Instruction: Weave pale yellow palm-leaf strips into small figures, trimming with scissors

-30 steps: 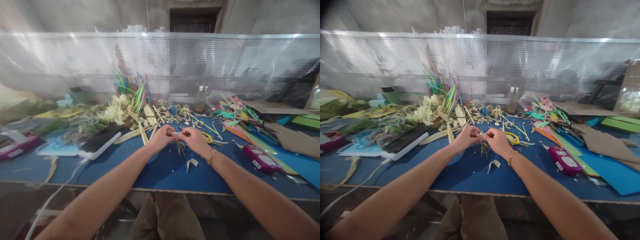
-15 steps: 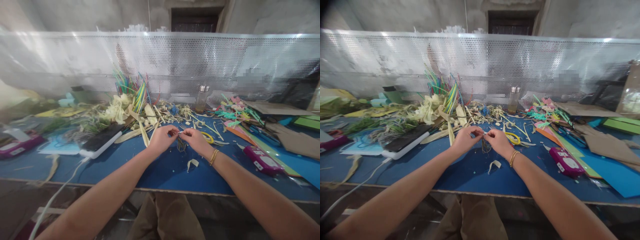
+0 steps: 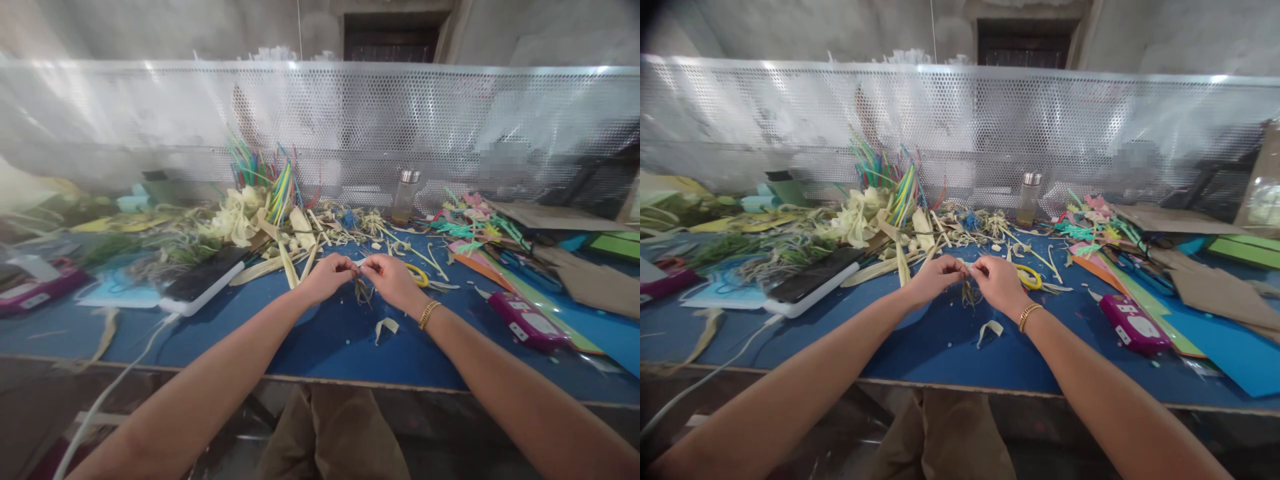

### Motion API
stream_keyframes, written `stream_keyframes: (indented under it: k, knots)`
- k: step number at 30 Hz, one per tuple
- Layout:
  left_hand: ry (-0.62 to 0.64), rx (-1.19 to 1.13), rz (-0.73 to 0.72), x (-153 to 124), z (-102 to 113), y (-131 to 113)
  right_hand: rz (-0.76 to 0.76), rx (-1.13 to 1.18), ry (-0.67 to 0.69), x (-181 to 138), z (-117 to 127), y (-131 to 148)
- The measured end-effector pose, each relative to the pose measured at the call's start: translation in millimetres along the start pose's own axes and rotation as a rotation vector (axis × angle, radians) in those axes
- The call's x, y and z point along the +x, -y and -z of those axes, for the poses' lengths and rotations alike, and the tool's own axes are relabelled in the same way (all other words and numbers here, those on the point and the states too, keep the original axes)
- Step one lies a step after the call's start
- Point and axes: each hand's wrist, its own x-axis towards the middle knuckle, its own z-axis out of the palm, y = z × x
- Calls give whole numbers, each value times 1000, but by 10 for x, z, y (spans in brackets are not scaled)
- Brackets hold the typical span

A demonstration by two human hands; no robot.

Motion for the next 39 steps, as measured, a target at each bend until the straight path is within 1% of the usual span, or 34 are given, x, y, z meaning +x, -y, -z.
stream_keyframes:
  k: [2,4,6,9,14,19,22,27,29,32,37,39]
  knots:
    - [42,-85,63,-15,-14,-2,-34,44,20,4,-7,-20]
    - [59,-111,78,-22,-23,6,-83,114,47,5,-15,-36]
    - [41,-93,48,-19,-22,20,-126,207,75,4,-21,-37]
    - [7,-38,-35,-1,-12,32,-176,375,100,-1,-26,-8]
    - [-33,36,-139,12,2,16,-270,575,104,1,-32,50]
    - [-64,165,-262,-13,17,-47,-375,671,89,2,-19,68]
    - [-49,229,-333,-25,31,-98,-382,688,89,4,-6,76]
    - [-52,255,-371,-30,33,-136,-393,683,89,11,-1,77]
    - [-65,238,-359,-26,34,-129,-381,683,86,15,-4,62]
    - [-106,153,-292,-4,46,-96,-357,678,67,22,2,20]
    - [-172,-162,-72,30,57,-57,-351,636,30,39,72,-56]
    - [-177,-303,4,27,49,-70,-360,608,1,48,103,-87]
